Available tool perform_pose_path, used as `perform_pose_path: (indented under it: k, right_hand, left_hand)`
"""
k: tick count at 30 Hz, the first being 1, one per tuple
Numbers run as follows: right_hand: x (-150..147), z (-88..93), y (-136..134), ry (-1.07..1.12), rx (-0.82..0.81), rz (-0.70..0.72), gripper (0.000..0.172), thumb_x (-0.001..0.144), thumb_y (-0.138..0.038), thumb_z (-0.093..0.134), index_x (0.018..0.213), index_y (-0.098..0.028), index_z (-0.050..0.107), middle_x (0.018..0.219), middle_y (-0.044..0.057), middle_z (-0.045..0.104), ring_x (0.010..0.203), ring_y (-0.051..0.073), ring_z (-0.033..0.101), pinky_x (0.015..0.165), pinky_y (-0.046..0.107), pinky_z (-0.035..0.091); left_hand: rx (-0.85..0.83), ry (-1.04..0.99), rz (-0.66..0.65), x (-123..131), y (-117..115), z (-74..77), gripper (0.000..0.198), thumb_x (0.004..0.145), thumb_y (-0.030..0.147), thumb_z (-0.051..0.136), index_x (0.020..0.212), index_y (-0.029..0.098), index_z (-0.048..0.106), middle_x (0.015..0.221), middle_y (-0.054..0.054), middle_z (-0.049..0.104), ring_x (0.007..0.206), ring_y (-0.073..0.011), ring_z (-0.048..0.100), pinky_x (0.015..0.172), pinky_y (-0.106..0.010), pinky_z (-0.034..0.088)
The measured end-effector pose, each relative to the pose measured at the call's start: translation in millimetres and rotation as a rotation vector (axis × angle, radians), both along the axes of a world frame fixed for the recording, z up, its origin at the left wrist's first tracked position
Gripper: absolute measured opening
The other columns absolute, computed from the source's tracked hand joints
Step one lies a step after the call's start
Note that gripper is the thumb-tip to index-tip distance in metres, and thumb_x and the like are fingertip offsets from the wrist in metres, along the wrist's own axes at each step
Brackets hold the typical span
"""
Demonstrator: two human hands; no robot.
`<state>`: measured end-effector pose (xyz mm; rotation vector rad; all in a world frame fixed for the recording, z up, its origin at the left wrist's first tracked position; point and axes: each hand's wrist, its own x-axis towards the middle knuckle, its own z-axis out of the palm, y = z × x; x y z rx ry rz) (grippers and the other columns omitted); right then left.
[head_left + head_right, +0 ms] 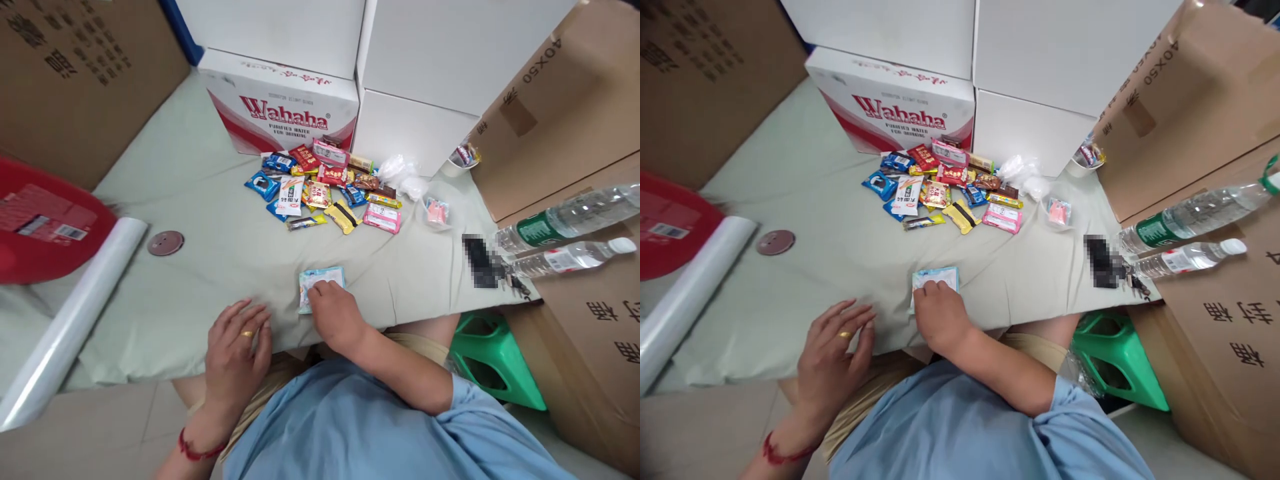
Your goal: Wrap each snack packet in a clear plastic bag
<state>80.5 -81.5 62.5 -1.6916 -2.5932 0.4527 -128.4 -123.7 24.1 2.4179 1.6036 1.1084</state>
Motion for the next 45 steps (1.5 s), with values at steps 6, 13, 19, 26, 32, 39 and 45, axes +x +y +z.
perform_pose_path:
  k: [6, 13, 19, 26, 32, 39, 45]
  right_hand:
    - [20, -2.3, -3, 0.06, 0.027, 0.061, 0.031, 0.101, -0.033, 0.069, 0.126, -0.015, 0.065, 0.121, 0.013, 0.067, 0.111, 0.028, 0.058, 0.097, 0.04, 0.052]
    - [-3, -27.3, -15, 0.062, 0.145, -0.023, 0.048, 0.095, -0.037, 0.075, 0.136, -0.017, 0.059, 0.126, 0.014, 0.061, 0.11, 0.031, 0.052, 0.092, 0.044, 0.05]
    - [10, -17.7, 2, 0.058, 0.048, 0.099, 0.026, 0.104, -0.016, 0.053, 0.123, -0.02, 0.069, 0.119, 0.012, 0.065, 0.107, 0.028, 0.053, 0.09, 0.04, 0.049]
    - [42, 12.7, 18, 0.639, -0.016, -0.195, 0.026, 0.103, -0.022, 0.049, 0.108, -0.021, 0.075, 0.104, 0.008, 0.071, 0.099, 0.023, 0.062, 0.091, 0.035, 0.051]
    - [54, 18.9, 11, 1.351, -0.506, -0.525, 0.034, 0.087, -0.057, 0.074, 0.092, -0.023, 0.069, 0.081, -0.001, 0.068, 0.073, 0.018, 0.063, 0.069, 0.029, 0.055]
    - [57, 5.1, -17, 1.263, -0.33, -0.524, 0.037, 0.09, -0.052, 0.073, 0.116, -0.025, 0.067, 0.102, 0.002, 0.072, 0.092, 0.019, 0.067, 0.082, 0.03, 0.056]
    - [185, 33.6, 33, 1.098, 0.185, -0.831, 0.038, 0.09, -0.039, 0.064, 0.123, -0.021, 0.061, 0.11, 0.007, 0.072, 0.091, 0.02, 0.069, 0.081, 0.033, 0.058]
  left_hand:
    - [-0.075, -0.025, -0.027, 12, 7, -15.5, 0.016, 0.097, 0.016, 0.058, 0.106, 0.021, 0.07, 0.11, -0.009, 0.077, 0.122, -0.0314, 0.066, 0.108, -0.056, 0.051]
    - [-0.192, -0.151, 0.0, 27, 11, -17.0, 0.018, 0.099, 0.022, 0.056, 0.104, 0.02, 0.073, 0.111, -0.01, 0.077, 0.122, -0.0284, 0.066, 0.106, -0.051, 0.054]
    - [-0.243, -0.265, 0.049, 25, 19, -5.7, 0.019, 0.101, 0.027, 0.055, 0.107, 0.022, 0.072, 0.112, -0.008, 0.076, 0.12, -0.0257, 0.067, 0.108, -0.049, 0.053]
    - [-0.528, -0.817, 0.057, 40, 22, 8.6, 0.046, 0.091, 0.044, 0.071, 0.132, 0.025, 0.061, 0.144, -0.013, 0.059, 0.136, -0.0264, 0.058, 0.111, -0.046, 0.053]
    - [-0.984, -1.318, -0.171, 76, 34, 24.7, 0.067, 0.072, 0.045, 0.089, 0.128, 0.021, 0.061, 0.132, -0.013, 0.071, 0.118, -0.0275, 0.07, 0.099, -0.043, 0.058]
    - [-1.053, -1.255, -0.125, 107, 38, 29.5, 0.043, 0.07, 0.044, 0.089, 0.098, 0.019, 0.067, 0.091, -0.003, 0.077, 0.082, -0.0199, 0.072, 0.076, -0.033, 0.059]
    - [-0.754, -0.753, 0.004, 67, 42, 10.8, 0.047, 0.085, 0.053, 0.069, 0.118, 0.019, 0.064, 0.121, -0.012, 0.074, 0.111, -0.0266, 0.071, 0.101, -0.046, 0.056]
